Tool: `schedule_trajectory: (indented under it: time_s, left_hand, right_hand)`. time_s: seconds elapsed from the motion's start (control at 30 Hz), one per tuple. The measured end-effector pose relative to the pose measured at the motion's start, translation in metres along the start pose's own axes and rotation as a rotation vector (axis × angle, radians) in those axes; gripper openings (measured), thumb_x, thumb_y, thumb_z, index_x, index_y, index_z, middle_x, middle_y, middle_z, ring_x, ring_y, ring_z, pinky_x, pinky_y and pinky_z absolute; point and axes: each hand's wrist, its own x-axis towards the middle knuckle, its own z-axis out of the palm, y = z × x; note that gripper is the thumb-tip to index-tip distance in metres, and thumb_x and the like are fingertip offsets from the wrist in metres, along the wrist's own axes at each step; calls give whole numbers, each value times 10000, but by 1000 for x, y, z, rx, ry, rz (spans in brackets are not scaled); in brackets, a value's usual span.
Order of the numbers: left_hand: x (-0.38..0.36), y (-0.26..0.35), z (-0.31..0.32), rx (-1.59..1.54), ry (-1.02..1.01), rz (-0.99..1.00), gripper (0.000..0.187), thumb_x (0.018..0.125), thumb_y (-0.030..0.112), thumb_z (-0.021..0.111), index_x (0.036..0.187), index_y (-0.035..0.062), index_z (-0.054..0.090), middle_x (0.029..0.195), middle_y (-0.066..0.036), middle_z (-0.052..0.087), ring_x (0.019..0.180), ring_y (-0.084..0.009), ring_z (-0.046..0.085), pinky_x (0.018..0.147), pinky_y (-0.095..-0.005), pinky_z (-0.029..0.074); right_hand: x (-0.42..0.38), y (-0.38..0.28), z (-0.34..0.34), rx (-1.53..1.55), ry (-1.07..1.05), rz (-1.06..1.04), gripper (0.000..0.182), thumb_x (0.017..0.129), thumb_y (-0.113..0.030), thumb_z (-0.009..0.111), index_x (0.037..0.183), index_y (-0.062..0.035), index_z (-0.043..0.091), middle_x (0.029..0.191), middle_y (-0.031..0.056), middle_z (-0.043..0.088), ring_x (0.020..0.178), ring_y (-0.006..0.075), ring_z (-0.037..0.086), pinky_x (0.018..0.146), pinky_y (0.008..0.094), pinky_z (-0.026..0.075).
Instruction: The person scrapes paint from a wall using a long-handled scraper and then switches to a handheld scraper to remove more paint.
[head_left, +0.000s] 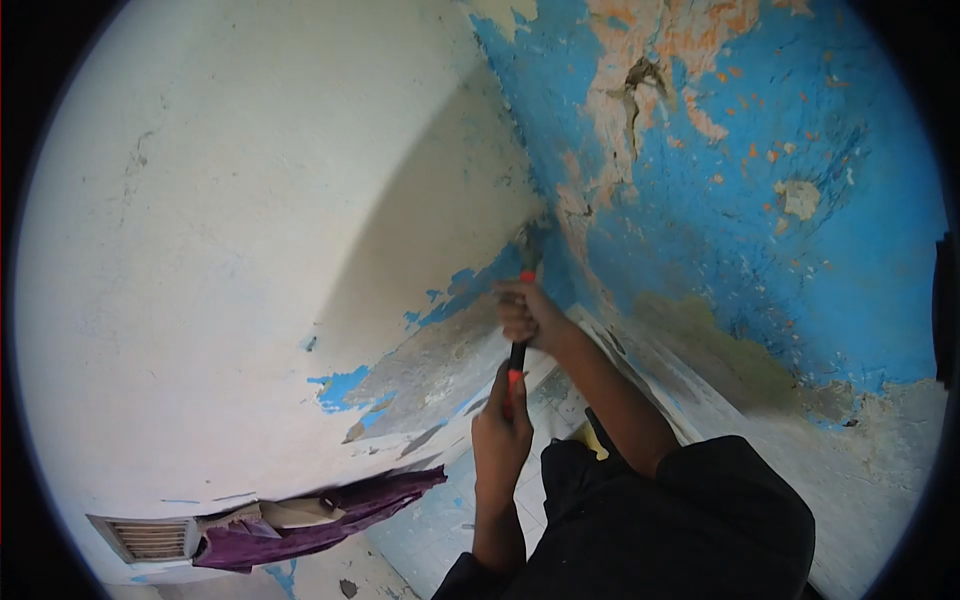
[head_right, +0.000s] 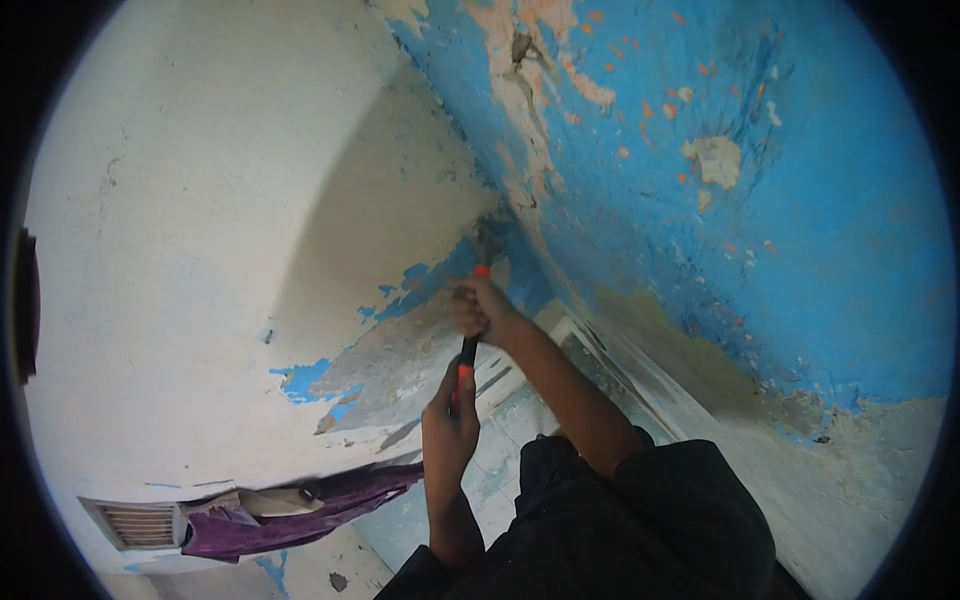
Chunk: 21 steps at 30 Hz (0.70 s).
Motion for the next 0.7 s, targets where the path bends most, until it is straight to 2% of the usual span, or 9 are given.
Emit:
schedule_trajectory:
  time_s: [0.07,0.17,0.27,0.37,0.47,0.57,0.63,0.7]
  left_hand:
    - [-7,-1,-2,-68,24,-14,372,939,249,517,1233,23,542,537,-168,511,456,-272,532,471,-354,390]
    - [11,-6,1,51,-31,45,368,940,239,512,1237,24,540,547,-173,524,460,-278,536,476,-361,395]
    - [25,11,0,59,-109,-55,395,947,290,506,1232,21,552,584,-111,463,541,-128,439,518,-299,389]
    - [9,10,-4,3,-79,-56,403,948,304,500,1229,21,555,577,-111,457,534,-139,438,514,-302,383]
    - [6,14,-10,-19,-58,-36,369,948,254,494,1223,13,544,601,-224,544,513,-333,567,505,-382,417]
    - [27,24,-9,43,-150,-17,364,950,250,489,1220,13,546,632,-237,565,552,-346,594,522,-381,432]
    - [24,22,-6,32,-133,5,360,948,247,490,1215,12,548,644,-247,568,574,-358,607,530,-383,438]
    - [18,20,-9,11,-104,8,356,948,245,490,1209,11,551,651,-254,569,590,-371,613,538,-386,443]
  right_hand:
    - [-1,12,2,15,-32,13,485,919,-263,541,507,-211,291,393,-79,212,267,50,188,269,225,159]
    - [2,3,-9,49,2,-45,481,906,-250,560,510,-210,290,395,-79,208,269,51,196,272,222,165]
    - [5,-11,-18,43,54,-98,468,906,-239,556,518,-208,296,397,-77,214,271,52,199,275,221,169]
    - [-1,-3,-7,40,78,-51,450,906,-232,552,529,-205,307,399,-79,218,272,52,198,276,220,171]
    - [-1,2,2,31,70,-32,441,902,-229,557,536,-203,313,401,-80,217,273,52,197,277,221,172]
    - [4,-14,-12,64,70,-93,442,897,-231,564,538,-206,308,405,-80,215,276,51,198,276,222,174]
    - [3,-16,-15,77,65,-121,444,894,-230,569,538,-209,303,407,-81,216,278,49,199,275,223,178]
    - [1,-1,-9,62,89,-44,443,900,-230,559,539,-209,303,410,-81,219,281,47,202,275,223,185]
